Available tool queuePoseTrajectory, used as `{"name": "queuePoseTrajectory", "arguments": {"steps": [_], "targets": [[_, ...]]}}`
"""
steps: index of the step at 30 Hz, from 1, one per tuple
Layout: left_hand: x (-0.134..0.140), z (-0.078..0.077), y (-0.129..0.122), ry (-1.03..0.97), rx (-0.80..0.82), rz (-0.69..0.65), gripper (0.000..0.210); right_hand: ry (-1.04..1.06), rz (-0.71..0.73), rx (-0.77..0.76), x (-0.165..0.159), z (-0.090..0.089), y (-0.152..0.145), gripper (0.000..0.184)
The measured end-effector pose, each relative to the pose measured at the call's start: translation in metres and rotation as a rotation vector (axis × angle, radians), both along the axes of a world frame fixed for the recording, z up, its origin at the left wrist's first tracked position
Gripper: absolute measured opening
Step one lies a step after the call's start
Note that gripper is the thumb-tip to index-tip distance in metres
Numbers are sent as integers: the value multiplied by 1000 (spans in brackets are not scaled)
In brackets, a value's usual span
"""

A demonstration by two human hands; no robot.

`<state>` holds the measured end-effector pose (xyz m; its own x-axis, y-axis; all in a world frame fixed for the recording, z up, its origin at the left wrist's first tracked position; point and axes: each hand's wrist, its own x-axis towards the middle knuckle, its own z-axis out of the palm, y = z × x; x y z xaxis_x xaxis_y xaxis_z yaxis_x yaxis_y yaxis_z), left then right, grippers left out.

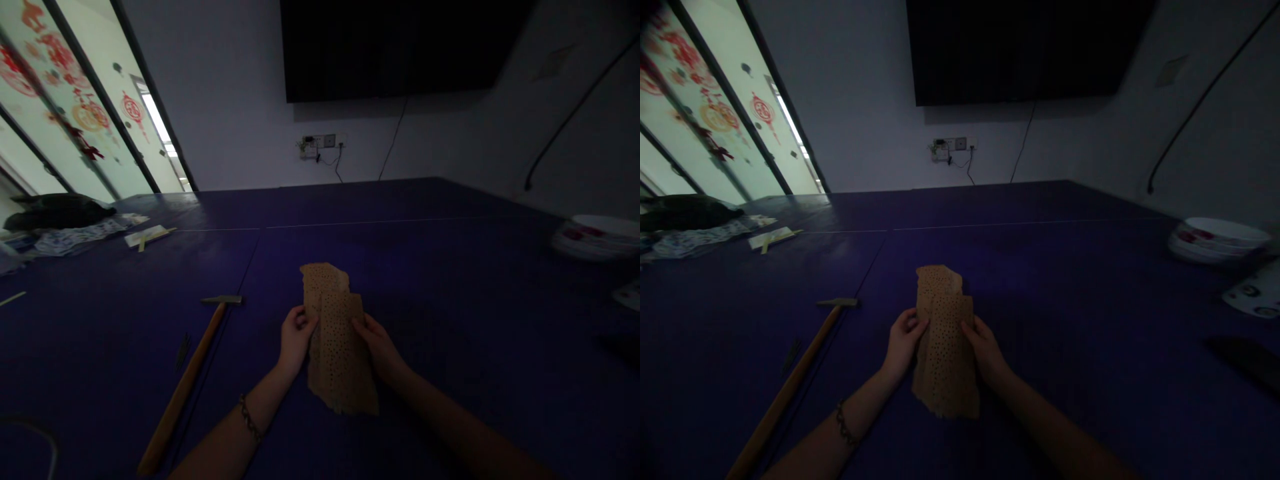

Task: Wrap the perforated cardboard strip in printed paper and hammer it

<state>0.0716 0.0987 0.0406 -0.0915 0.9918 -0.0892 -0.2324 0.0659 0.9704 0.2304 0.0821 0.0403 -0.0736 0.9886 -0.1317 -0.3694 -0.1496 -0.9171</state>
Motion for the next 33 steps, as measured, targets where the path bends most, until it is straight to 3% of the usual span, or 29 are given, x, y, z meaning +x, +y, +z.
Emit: {"name": "queuePoseTrajectory", "arguments": {"steps": [3,7,13,17,23,28,31,33], "targets": [[-1,3,-1,-21,8,-31,41,57,-15,-25,1,0,0,24],[-1,6,-2,49,136,-1,36,98,-22,-38,2,0,1,24],[-1,5,-2,188,170,-175,35,124,-21,-91,4,0,2,26],[-2,2,-1,241,168,-184,38,187,-28,-130,4,-1,3,21],[-1,-2,1,215,176,-194,51,288,1,-141,5,5,4,18],[-1,-1,-1,105,81,-185,24,273,-50,-104,3,7,2,18],[0,2,-5,-41,-23,-202,42,220,-108,-106,1,7,-1,20],[0,5,-7,-95,-78,-235,42,186,-119,-107,-1,9,-4,22]]}}
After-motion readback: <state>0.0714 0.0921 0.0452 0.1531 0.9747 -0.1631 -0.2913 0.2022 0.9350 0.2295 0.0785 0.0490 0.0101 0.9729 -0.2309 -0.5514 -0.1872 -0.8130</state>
